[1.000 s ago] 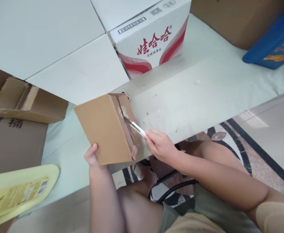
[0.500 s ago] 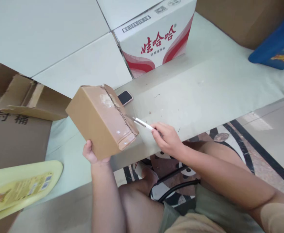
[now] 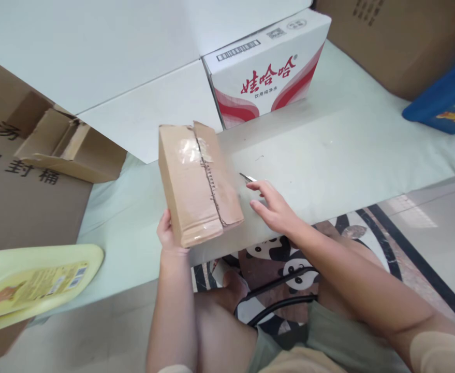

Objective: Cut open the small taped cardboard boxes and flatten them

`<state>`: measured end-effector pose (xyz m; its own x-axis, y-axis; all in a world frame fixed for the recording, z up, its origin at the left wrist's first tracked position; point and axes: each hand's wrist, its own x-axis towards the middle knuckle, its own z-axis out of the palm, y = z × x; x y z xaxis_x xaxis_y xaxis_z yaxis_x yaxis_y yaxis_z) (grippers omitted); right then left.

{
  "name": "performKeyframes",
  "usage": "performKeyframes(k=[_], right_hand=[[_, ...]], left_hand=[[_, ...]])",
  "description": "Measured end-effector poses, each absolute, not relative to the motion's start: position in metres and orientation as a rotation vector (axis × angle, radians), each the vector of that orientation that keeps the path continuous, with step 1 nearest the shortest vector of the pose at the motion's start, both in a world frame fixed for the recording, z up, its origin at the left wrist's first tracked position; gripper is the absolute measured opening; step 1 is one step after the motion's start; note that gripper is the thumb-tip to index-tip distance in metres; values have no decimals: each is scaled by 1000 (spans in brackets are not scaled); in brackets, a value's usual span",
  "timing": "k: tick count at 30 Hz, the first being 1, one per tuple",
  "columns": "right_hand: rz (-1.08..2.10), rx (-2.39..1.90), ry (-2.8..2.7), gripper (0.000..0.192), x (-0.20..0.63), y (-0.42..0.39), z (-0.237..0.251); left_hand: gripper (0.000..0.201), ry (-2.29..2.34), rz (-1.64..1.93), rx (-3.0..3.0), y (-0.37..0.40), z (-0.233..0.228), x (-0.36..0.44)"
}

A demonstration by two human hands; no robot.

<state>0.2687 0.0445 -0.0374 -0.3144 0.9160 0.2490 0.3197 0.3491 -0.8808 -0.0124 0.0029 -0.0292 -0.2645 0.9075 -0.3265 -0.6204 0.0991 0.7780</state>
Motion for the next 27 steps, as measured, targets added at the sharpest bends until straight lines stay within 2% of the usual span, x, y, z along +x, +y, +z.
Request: performKeyframes(k=[4, 6, 9, 14, 18, 21, 27], right_hand=[[1259, -758, -1712, 71, 263, 34, -30], [1322, -721, -1684, 79, 262, 33, -30], [1306, -727, -1711, 81, 264, 32, -33], [1221, -792, -1758, 75, 264, 32, -32], [1154, -819, -1823, 71, 260, 30, -30], [1148, -824, -1831, 70, 258, 30, -31], [1122, -913, -1799, 57, 253, 30, -36]], left_hand=[[27, 1268, 1440, 374, 7, -31, 2], [32, 1321, 1439, 455, 9, -31, 11], [48, 1340, 1496, 592, 8, -29, 24], [83, 1027, 1565, 869, -4, -4, 39], [95, 1114, 1670, 1048, -8, 23, 46], [91, 1219, 1660, 1139, -8, 31, 45], [63, 1346, 1752, 1115, -2, 11, 33]])
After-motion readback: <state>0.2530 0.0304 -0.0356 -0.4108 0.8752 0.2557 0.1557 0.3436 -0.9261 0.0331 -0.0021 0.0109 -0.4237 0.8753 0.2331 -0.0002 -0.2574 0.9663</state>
